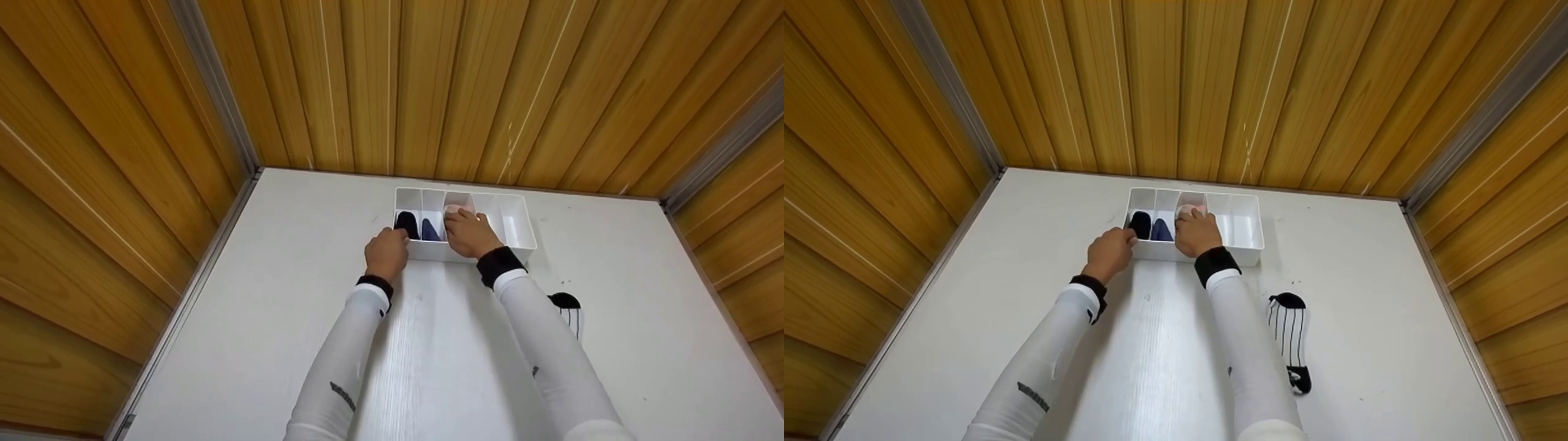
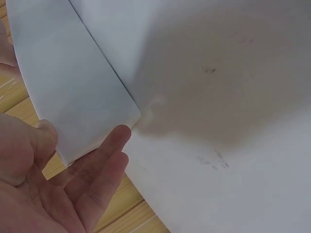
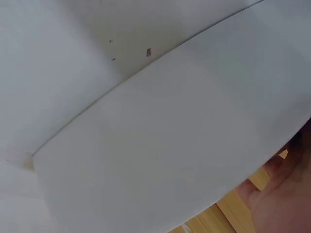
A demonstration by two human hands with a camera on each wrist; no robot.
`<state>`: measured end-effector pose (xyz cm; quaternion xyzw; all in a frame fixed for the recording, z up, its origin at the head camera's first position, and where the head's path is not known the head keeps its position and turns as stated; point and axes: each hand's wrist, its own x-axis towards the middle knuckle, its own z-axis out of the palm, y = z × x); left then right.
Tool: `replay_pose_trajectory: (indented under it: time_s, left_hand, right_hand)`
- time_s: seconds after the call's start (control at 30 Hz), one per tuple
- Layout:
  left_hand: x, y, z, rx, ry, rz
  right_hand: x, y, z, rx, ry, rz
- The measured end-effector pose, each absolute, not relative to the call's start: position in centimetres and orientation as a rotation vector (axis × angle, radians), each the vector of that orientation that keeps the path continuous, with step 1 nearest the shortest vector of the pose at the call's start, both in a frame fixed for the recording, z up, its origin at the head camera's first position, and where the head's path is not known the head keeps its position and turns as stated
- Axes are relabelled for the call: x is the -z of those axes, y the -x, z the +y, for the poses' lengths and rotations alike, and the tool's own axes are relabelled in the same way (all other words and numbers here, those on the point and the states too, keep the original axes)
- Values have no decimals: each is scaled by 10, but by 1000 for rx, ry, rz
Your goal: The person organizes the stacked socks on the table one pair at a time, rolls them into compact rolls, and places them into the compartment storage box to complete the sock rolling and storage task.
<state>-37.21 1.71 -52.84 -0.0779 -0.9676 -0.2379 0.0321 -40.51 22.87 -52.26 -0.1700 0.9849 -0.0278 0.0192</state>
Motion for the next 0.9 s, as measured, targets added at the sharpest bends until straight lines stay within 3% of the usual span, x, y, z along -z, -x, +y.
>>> replay_pose_trajectory:
  time_s: [0.2,0.43,0.7,0.9]
  left_hand:
    - [531,371,18,741,245,-2967]
    - [534,377,14,765,263,-3013]
    - [527,388,-1,705,249,-3007]
    - [533,390,18,693,383,-2832]
  right_hand:
    - [532,409,227,285,384,3034]
    - [539,396,244,845,305,3204]
    - [530,385,242,805,492,3192]
    - [526,378,244,792,474,3185]
